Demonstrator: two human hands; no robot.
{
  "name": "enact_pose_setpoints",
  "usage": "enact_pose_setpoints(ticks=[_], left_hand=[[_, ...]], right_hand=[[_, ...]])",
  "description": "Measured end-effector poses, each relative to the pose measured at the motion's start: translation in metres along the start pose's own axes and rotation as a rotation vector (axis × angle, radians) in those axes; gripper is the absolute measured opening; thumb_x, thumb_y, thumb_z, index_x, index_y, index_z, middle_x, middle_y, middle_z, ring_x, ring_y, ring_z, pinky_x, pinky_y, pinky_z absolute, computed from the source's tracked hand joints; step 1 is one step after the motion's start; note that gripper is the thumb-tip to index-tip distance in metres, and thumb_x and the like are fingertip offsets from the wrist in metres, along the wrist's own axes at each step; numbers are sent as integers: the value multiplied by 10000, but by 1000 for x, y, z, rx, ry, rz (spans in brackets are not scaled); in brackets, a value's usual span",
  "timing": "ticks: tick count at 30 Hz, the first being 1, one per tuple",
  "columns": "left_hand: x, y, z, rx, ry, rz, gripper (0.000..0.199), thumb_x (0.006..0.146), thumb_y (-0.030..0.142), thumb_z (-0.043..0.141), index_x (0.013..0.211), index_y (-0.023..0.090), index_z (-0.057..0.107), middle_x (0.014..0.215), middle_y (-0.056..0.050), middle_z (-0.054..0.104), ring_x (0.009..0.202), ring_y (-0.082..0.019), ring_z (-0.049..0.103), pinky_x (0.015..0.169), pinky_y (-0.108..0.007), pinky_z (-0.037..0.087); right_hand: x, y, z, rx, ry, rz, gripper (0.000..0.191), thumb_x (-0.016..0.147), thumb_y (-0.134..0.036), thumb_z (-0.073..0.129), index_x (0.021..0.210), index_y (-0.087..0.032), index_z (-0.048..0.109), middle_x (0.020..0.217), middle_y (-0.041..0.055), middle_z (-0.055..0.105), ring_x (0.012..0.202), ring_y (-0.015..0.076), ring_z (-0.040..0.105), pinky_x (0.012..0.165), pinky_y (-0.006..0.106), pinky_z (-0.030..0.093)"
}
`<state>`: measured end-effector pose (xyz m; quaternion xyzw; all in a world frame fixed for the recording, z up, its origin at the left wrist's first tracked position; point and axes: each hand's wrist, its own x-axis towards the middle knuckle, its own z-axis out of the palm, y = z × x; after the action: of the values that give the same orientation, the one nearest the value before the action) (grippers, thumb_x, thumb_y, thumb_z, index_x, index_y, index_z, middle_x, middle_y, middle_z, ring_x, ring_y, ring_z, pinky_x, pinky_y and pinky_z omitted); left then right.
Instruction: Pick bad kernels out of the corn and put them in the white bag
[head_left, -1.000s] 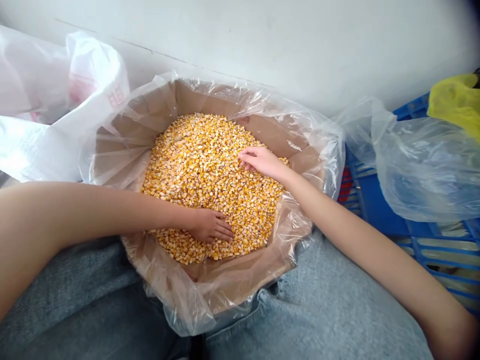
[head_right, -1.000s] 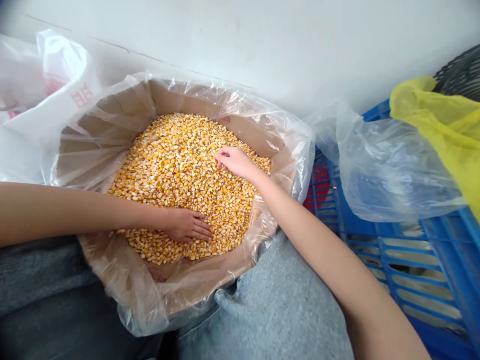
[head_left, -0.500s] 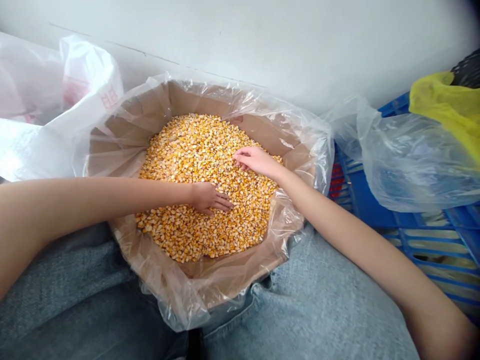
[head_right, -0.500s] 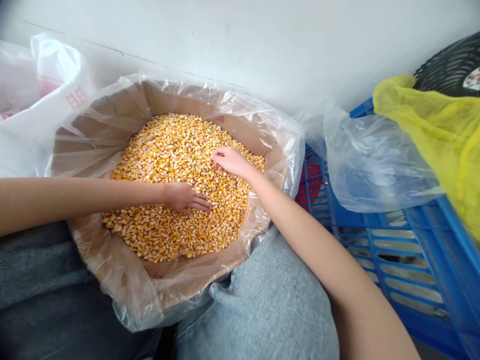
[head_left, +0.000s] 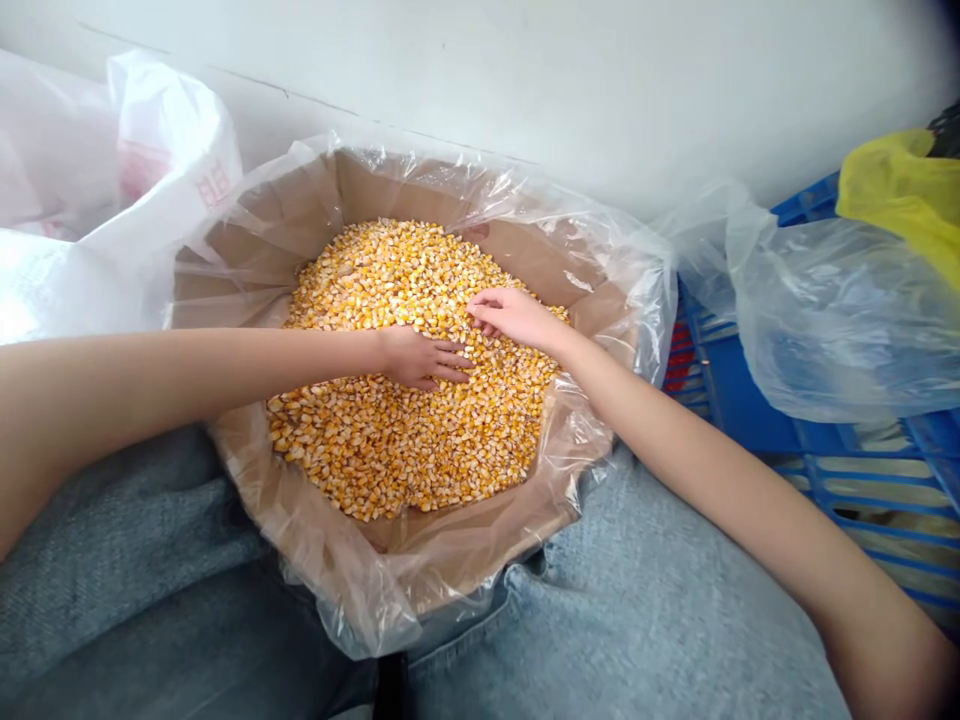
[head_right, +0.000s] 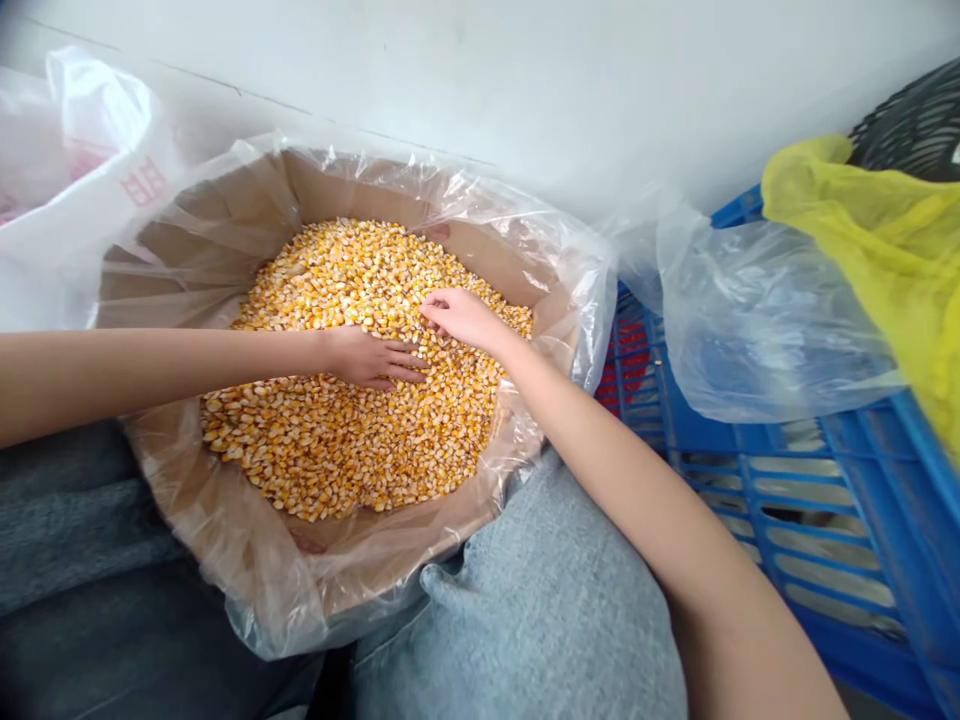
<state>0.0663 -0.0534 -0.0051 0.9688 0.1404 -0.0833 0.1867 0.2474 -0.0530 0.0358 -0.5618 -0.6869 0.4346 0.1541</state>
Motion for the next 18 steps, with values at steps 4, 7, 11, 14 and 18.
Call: enact_pose_setpoints(ticks=[4, 7, 11, 14, 18], left_hand=[[-5, 13, 19, 22, -4, 101, 430, 771, 302, 394, 1198, 251, 395, 1312, -3, 326, 1216, -212, 232, 931, -321, 306], [-9, 26, 33, 55, 16, 98, 459, 775, 334, 380, 1211, 190, 379, 1310, -61, 322, 1221, -233, 215, 843, -329, 386], [-11, 36, 43, 58, 42, 138, 452, 762, 355, 387, 1175, 173, 419, 1322, -61, 298, 1224, -233, 208, 722, -301, 446], [-13, 40, 47, 31, 42, 142, 452, 745, 372, 408, 1161, 197, 434, 1331, -39, 282, 1228, -228, 199, 775, -320, 428], [-18, 52, 55, 10, 17, 191, 478, 738, 382, 419, 1164, 167, 443, 1310, -86, 315, 1237, -234, 161, 967, -386, 247]], right_hand=[[-2, -5, 1, 10, 0, 42, 129, 758, -232, 450, 692, -147, 522, 641, 10, 551, 520, 67, 482, 506, 190, 384], [-3, -5, 1, -3, 1, 48, 132, 759, -233, 449, 692, -145, 521, 642, 13, 552, 524, 68, 485, 503, 186, 385], [-1, 0, 2, -8, -13, 36, 143, 755, -266, 453, 713, -150, 525, 650, 12, 558, 530, 71, 493, 502, 187, 388], [1, 4, 2, -4, -22, 39, 155, 749, -286, 460, 724, -149, 528, 659, 13, 562, 531, 72, 497, 504, 188, 391], [1, 5, 3, -3, -15, 35, 156, 744, -289, 466, 731, -149, 532, 658, 13, 563, 534, 72, 499, 507, 183, 391]])
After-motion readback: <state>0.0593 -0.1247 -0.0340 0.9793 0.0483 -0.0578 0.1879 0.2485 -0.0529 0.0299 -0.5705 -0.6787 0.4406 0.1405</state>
